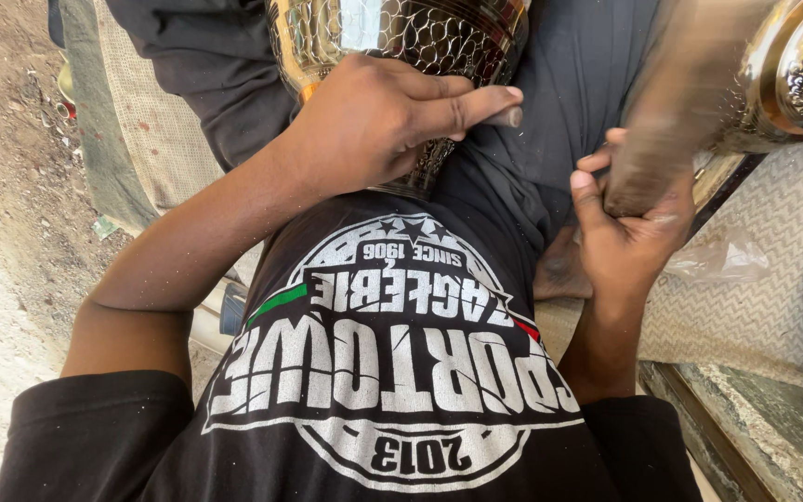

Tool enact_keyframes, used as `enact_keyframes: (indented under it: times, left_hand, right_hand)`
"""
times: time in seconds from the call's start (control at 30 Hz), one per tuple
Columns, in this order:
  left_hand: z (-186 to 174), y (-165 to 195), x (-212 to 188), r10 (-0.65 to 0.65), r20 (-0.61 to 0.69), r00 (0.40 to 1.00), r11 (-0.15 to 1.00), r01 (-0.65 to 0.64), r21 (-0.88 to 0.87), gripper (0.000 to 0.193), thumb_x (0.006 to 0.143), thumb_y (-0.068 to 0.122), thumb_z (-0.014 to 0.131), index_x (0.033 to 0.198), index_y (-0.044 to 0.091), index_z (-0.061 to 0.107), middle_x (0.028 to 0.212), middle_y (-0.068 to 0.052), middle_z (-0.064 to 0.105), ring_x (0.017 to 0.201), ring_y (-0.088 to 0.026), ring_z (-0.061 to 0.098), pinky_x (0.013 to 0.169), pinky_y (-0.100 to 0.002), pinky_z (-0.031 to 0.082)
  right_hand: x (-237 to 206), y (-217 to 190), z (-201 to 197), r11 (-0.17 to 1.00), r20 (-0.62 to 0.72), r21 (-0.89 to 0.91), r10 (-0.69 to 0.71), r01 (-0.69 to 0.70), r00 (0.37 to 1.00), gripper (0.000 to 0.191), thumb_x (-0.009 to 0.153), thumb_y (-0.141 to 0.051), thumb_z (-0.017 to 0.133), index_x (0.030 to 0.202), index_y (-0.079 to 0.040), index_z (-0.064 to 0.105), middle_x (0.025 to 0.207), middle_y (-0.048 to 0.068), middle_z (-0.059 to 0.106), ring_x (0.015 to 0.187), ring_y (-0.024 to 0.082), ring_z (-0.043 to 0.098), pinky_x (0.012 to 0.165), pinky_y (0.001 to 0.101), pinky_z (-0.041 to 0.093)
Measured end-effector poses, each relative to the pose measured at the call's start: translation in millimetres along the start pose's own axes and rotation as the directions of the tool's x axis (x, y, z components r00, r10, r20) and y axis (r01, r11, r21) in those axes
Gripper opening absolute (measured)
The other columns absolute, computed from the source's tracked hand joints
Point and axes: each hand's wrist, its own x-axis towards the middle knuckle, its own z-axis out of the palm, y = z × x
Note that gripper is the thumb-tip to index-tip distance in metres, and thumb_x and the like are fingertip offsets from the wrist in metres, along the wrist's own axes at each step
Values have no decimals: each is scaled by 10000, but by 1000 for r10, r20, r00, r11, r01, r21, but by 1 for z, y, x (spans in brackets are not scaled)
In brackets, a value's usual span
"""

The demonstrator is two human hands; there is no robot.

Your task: The person sits on the ground with a decorated brass vessel resting on their lap. They hold a small chisel against the vessel's patterned surface and repeatedly strike it with a wooden mallet, repositioning the chisel and rotating the vessel to work on different areas of the design.

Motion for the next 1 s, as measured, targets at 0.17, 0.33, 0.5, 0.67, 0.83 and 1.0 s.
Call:
enact_keyframes:
  times: [0.17, 0.33, 0.5, 0.67, 0.83, 1.0]
  left_hand:
    - [3, -4, 13, -35, 28, 999, 999, 35, 7, 578, 951, 122, 774, 1495, 239, 615, 1080, 43, 769, 810, -170, 726, 669, -329, 567]
    - [3, -8, 20, 0, 21, 1000, 994, -3, 109, 689, 840, 62, 718, 1492, 259, 610, 1167, 40, 768, 903, -161, 749, 709, -312, 583]
    - [0, -15, 30, -1, -20, 1000, 1000, 1, 8, 523, 979, 136, 752, 1475, 210, 602, 1185, 16, 764, 872, -184, 728, 746, -329, 583]
    - [-5, -19, 38, -5, -11, 1000, 1000, 5, 4, 572, 939, 38, 712, 1479, 204, 619, 1184, 27, 780, 880, -175, 739, 737, -323, 581]
    - [-12, -22, 35, -43, -13, 999, 998, 43, -41, 489, 991, 108, 747, 1462, 196, 649, 1103, 2, 777, 815, -180, 724, 706, -330, 577]
    - [-15, -27, 39, -28, -49, 998, 997, 24, -72, 441, 1019, 87, 730, 1443, 185, 656, 1149, 24, 774, 872, -166, 743, 720, -313, 581]
  right_hand:
    - [16, -6, -9, 970, 26, -236, -59, 63, 998, 383, 838, 113, 717, 1170, -61, 639, 912, 24, 707, 770, 112, 663, 699, 240, 523]
    - [26, -15, -14, 858, 136, -448, -213, 252, 968, 404, 849, 156, 716, 1195, -42, 650, 955, 56, 713, 876, 137, 710, 765, 247, 551]
    - [36, -25, -16, 689, 195, -662, -223, 295, 955, 423, 814, 192, 714, 1181, -13, 672, 936, 113, 707, 888, 166, 719, 793, 275, 537]
    - [46, -33, -12, 831, 124, -505, -195, 231, 973, 389, 842, 126, 706, 1192, -39, 658, 961, 80, 716, 922, 149, 708, 829, 287, 551]
    - [50, -37, -11, 931, 62, -343, -114, 128, 992, 364, 840, 83, 712, 1172, -44, 633, 934, 49, 703, 874, 131, 695, 822, 261, 556]
    - [53, -39, -18, 942, 102, -316, -88, 117, 991, 286, 1026, 58, 820, 1222, -24, 628, 1036, 69, 751, 981, 153, 743, 918, 250, 586]
